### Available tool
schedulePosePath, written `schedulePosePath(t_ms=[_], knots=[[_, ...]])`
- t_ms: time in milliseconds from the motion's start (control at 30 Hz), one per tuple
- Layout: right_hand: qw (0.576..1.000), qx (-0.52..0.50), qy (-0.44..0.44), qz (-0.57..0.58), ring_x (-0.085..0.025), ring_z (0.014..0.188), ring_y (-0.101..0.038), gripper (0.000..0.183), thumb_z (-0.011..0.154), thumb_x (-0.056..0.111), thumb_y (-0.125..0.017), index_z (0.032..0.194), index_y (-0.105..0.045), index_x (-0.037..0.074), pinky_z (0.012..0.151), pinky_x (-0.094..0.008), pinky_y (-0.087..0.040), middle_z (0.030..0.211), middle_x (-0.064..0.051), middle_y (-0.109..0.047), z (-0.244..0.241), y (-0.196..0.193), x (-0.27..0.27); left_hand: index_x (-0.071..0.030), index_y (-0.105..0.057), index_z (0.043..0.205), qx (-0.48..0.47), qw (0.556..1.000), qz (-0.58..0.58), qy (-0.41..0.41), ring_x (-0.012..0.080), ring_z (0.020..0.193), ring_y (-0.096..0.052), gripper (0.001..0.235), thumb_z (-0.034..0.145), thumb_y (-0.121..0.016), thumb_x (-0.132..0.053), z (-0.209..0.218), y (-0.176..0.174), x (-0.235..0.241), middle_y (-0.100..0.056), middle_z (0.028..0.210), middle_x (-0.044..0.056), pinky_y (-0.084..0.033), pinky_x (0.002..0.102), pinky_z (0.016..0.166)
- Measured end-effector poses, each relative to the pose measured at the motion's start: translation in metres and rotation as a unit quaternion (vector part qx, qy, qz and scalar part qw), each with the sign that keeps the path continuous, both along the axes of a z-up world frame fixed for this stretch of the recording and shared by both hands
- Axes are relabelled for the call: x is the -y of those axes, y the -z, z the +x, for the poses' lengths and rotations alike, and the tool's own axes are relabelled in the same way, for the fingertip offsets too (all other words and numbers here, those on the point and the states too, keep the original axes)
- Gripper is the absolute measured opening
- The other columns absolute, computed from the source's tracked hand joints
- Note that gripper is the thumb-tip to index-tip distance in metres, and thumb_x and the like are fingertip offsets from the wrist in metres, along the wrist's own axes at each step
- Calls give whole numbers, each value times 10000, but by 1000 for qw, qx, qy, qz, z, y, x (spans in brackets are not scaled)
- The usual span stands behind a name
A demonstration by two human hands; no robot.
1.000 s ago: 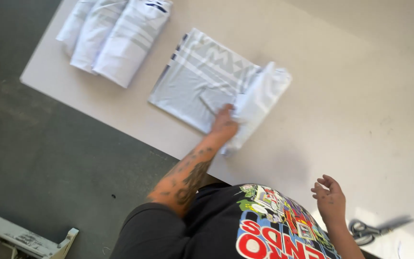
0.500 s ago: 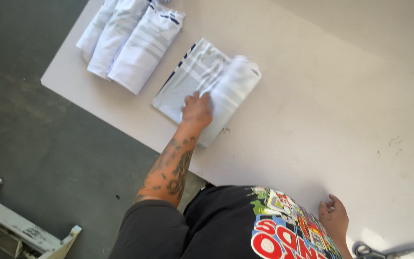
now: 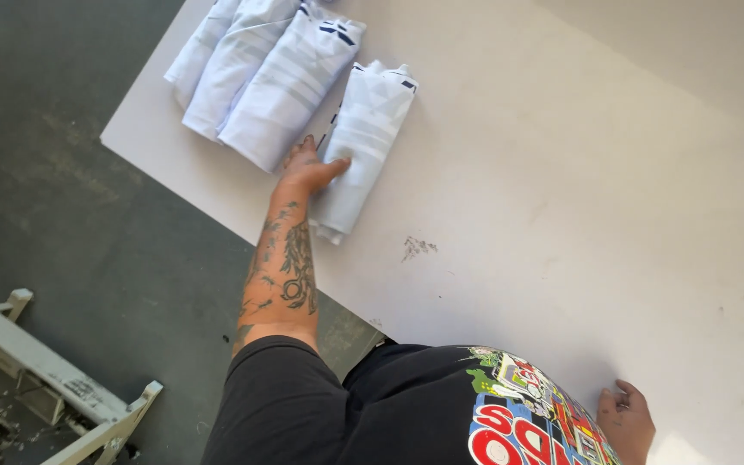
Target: Folding printed sports jerseys and cutting fabric components using scissors on a factory work table.
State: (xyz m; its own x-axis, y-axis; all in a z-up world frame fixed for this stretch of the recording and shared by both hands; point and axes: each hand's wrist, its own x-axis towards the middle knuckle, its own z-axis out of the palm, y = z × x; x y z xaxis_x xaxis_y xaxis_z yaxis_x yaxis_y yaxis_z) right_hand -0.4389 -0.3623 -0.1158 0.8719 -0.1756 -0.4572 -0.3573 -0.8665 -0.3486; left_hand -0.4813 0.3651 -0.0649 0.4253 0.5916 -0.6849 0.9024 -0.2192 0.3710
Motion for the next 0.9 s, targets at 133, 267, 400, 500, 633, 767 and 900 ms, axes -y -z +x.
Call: schedulePosePath(t_ms=[133, 267, 400, 500, 633, 767, 900], knots=[[998, 42, -1, -38, -332, 904, -686, 446, 1044, 332, -607, 1395, -708, 76, 917, -476, -504, 1018, -86, -737, 8, 35, 16, -133, -464, 1510, 85, 989, -69, -94, 258, 1261, -675, 1044, 642, -843, -574, 19, 42, 26, -638, 1478, 90, -561, 407, 1036], [994, 71, -22, -83, -328, 859, -706, 417, 1039, 364, -638, 1375, -742, 139, 912, -450, -503, 917, -34, -737, 25, 69, 37, -162, -573, 1454, 229, 958, -101, -142, 237, 1292, -658, 824, 698, -765, -429, 32, 3, 87, -697, 1399, 56, -524, 391, 1092], [997, 49, -43, -42, -325, 950, -704, 460, 1035, 339, -614, 1424, -721, 119, 996, -454, -472, 946, -35, -733, 36, 56, 20, -132, -424, 1532, 212, 964, -144, -73, 280, 1328, -594, 893, 749, -685, -471, 38, -45, 84, -602, 1476, 97, -511, 443, 1080], [995, 55, -85, -19, -291, 975, -679, 503, 1024, 358, -619, 1437, -719, 87, 1031, -428, -463, 1068, -72, -730, 55, 58, 13, -200, -473, 1543, 326, 941, -85, -26, 236, 1338, -603, 911, 738, -803, -472, 32, -9, 24, -637, 1478, 70, -492, 428, 1123], [997, -3, -80, -5, -328, 1091, -679, 541, 1022, 330, -578, 1480, -681, 60, 1081, -454, -441, 1165, -136, -749, 76, 24, -47, -264, -176, 1708, 131, 989, -30, -68, 253, 1634, -228, 1163, 754, -764, -574, -5, -135, -57, -200, 1794, -17, -283, 459, 1295], [989, -4, -148, 20, -297, 1043, -701, 520, 1009, 321, -596, 1449, -695, 61, 1061, -433, -475, 1170, -119, -759, 105, 14, -110, -241, -485, 1584, 271, 955, -71, -98, 253, 1204, -644, 811, 793, -654, -301, -28, -178, -128, -654, 1380, 32, -569, 461, 987], [941, 110, -321, 18, -259, 1319, -624, 433, 988, 315, -625, 1365, -720, 123, 1151, -421, -473, 1377, -76, -705, 143, 56, -180, -297, -222, 1724, -225, 973, 44, 29, 306, 1569, -369, 801, 993, -473, -508, 19, -156, -155, -302, 1759, -5, -284, 535, 1276]])
